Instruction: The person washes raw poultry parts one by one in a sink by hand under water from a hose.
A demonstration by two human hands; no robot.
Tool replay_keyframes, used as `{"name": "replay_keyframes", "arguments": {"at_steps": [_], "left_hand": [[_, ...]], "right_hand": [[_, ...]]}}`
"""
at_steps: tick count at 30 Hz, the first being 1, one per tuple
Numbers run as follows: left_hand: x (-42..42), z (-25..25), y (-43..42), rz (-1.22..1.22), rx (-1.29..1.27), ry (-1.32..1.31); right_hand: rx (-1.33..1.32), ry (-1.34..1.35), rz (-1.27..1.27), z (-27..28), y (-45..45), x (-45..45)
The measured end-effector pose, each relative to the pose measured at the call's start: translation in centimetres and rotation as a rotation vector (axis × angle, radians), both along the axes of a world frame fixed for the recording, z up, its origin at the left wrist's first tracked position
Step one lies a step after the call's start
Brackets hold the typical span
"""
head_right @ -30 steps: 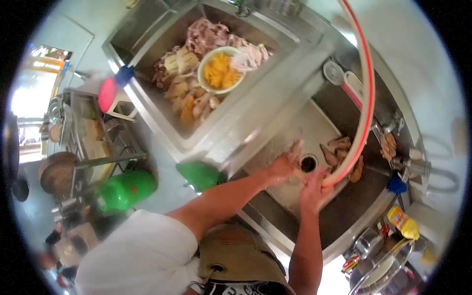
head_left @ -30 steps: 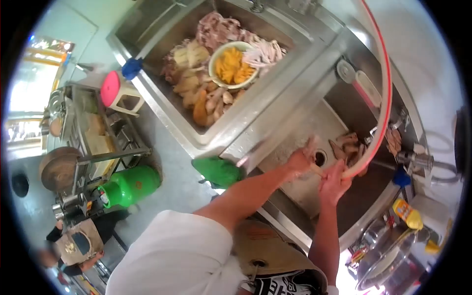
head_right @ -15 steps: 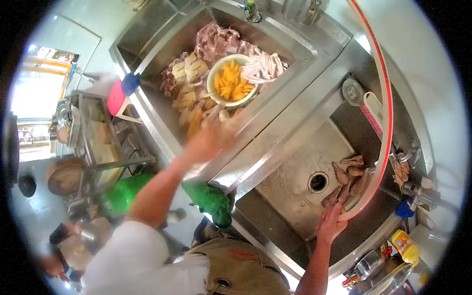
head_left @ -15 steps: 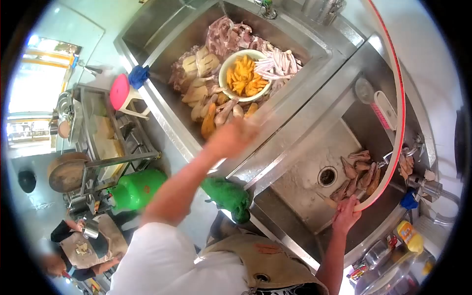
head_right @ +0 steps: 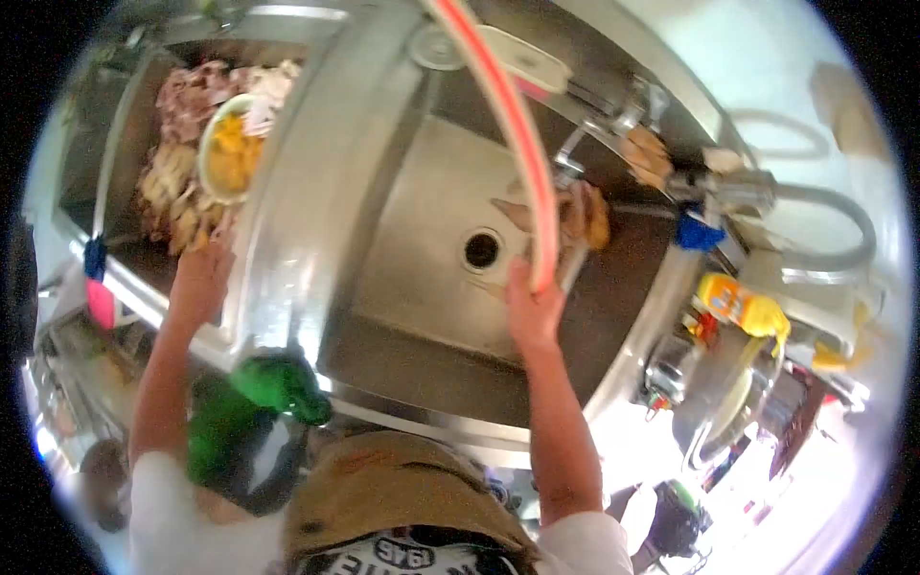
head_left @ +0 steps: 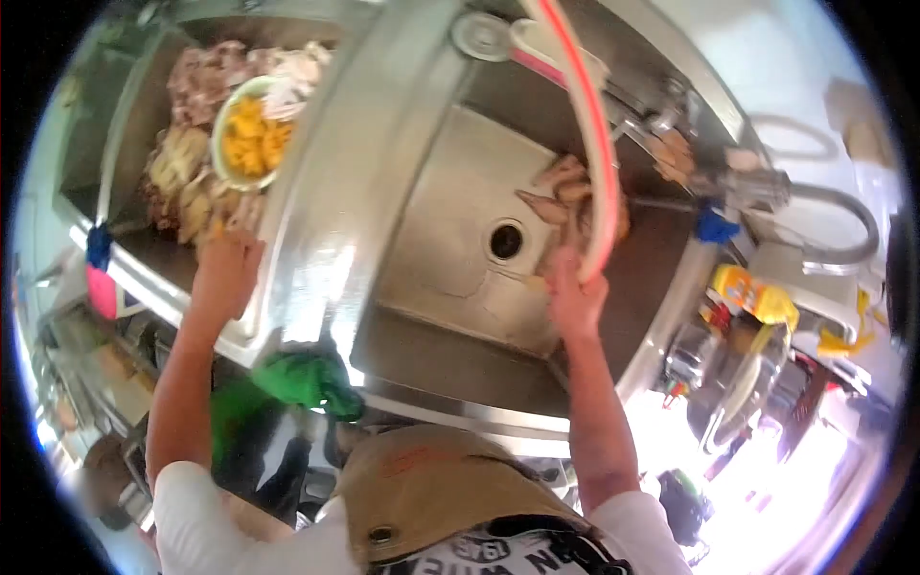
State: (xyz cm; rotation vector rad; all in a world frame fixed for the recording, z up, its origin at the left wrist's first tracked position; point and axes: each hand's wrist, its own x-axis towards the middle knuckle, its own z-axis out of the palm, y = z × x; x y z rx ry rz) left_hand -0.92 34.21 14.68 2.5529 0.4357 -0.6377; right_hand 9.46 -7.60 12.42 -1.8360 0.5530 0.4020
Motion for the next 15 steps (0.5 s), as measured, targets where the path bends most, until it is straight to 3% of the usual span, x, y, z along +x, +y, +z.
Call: {"name": "replay_keyframes", "arguments": {"at_steps": [1, 2, 3, 4, 5, 6, 7, 8, 9, 11, 13, 15], "left_hand": [[1.2, 0.9, -3.2, 0.022, -0.093, 0.081], [1.5, -0.7, -7.2, -0.204, -0.116, -0.009], [0.6, -3.6, -11.5, -0.214, -0.371, -0.263], [2.0, -4.0, -17.7, 0.097, -0.516, -0.291], [2.2, -12.1, -21.0, -0.460, -0.125, -0.218], [2.7, -16.3, -24.8, -0.128, -0.491, -0.072], [3.2, -20.3, -28.5, 0.267, -0.814, 0.010], [4.6, -21.7, -31.6, 0.535, -1.231, 0.310], [6.1, -23.0, -34.7, 0.896, -1.488, 0.647], [8.0, -25.6, -38.0, 0.272, -1.330, 0.315], [12.3, -26.8, -39.3, -0.674, -0.621, -0.379], [16.6, -28.4, -42.7, 0.281, -1.160, -0.249]], "right_hand": [[-0.040, -0.146, 0.092, -2.6, -1.3, -0.1], [-0.042, -0.079, 0.102, -1.2, -0.5, -0.2], [-0.001, -0.023, 0.066, 1.5, 1.6, -0.7], [0.087, -0.070, 0.157, 0.5, 1.2, -2.1], [0.169, -0.119, 0.252, -0.6, 0.6, -3.7], [0.147, -0.123, 0.333, 0.7, 1.6, -4.4], [0.083, -0.396, 0.439, 2.1, 1.9, -4.6], [0.082, -0.423, 0.460, 2.0, 1.7, -4.6], [0.045, -0.468, 0.423, 1.3, 1.0, -3.9], [-0.067, -0.516, 0.387, 0.3, -0.9, -2.1], [-0.242, -0.579, 0.456, -0.1, -3.6, 0.4], [-0.247, -0.638, 0.505, -0.5, -4.7, 1.7]]}}
